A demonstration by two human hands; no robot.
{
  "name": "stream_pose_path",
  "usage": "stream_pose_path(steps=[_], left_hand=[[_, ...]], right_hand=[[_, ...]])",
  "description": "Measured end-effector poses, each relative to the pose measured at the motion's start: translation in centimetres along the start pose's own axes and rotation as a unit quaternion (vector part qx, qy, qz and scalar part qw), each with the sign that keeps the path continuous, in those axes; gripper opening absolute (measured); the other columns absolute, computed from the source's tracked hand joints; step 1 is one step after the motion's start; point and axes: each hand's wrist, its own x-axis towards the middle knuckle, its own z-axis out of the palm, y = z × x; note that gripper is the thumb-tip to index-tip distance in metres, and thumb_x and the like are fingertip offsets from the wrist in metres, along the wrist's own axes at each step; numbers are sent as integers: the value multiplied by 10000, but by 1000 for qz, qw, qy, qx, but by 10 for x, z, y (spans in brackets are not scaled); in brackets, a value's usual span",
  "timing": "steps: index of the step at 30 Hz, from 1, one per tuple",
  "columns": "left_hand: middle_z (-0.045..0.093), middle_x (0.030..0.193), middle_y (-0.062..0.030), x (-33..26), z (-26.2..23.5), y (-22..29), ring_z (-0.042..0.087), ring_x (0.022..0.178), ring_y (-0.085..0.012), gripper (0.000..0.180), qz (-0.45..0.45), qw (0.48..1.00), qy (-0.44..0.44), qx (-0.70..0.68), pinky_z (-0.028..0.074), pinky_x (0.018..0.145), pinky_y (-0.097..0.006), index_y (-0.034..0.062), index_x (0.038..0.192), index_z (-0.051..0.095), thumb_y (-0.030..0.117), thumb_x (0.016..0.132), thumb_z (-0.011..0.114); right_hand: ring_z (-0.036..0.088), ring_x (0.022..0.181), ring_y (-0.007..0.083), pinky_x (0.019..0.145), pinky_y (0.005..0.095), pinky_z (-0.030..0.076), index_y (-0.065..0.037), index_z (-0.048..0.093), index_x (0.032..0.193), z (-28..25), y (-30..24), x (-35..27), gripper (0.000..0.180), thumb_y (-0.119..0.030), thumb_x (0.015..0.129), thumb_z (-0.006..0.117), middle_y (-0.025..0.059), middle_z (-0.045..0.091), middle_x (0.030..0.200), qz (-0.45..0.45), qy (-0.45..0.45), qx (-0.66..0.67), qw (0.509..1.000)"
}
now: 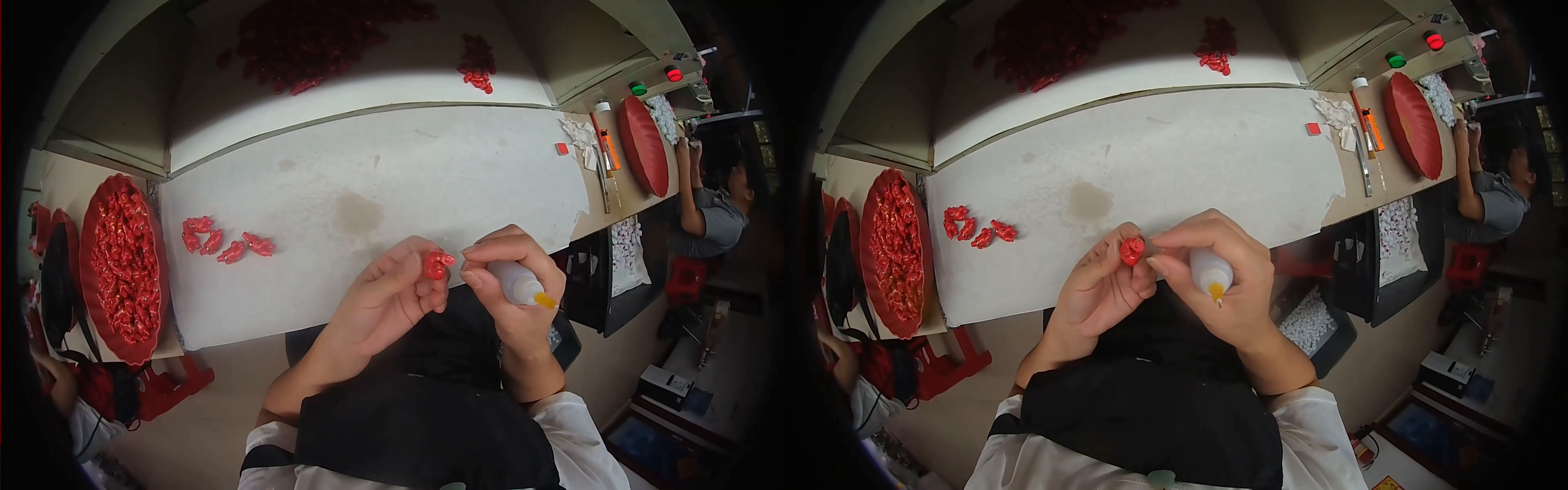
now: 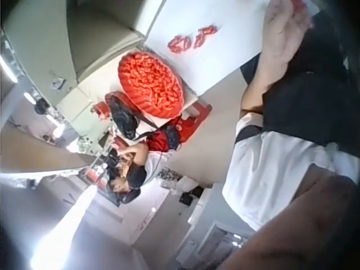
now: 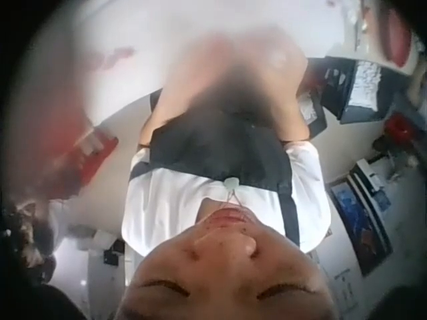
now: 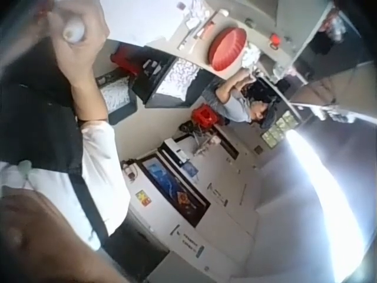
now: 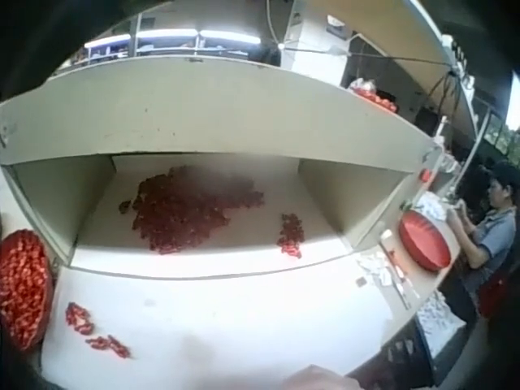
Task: The person applies glue to small red plastic toy parts using a squeeze bottle.
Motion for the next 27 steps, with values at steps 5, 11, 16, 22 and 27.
stream_pose_path(steps=[5,11,16,22,27], left_hand=[[567,907,-103,-2,12,-3,554,859,-155,173,207,905,86,361,453,770,-266,-4,979,486,37,817,531],[558,922,-93,-3,11,-7,546,883,-146,191,272,846,81,452,441,791,-264,-24,977,501,-24,791,542],[558,932,-87,-4,12,-6,545,856,-142,207,288,810,92,502,435,782,-262,-25,968,518,-34,767,568],[578,891,-94,-4,10,-3,554,831,-167,189,315,758,81,566,433,745,-260,-9,914,554,-29,733,601],[592,848,-95,-2,11,-1,563,806,-190,169,339,712,76,610,436,713,-264,4,875,576,-31,713,612]], right_hand=[[567,663,139,595,214,438,15,597,830,-5,-2,-2,179,48,664,656,90,594,769,25,-3,24,999],[564,631,136,559,216,434,5,602,807,-4,-4,0,160,39,662,658,79,589,722,12,-25,-45,999],[559,612,140,539,217,428,-4,601,797,-4,-7,0,155,44,659,653,79,582,706,7,-36,-70,997],[556,604,141,526,220,421,-7,596,788,-5,-7,-1,158,49,651,652,72,579,698,8,-54,-73,996],[554,602,142,523,227,416,-6,595,781,-5,-4,-1,144,45,657,648,68,580,693,19,-63,-61,996]])
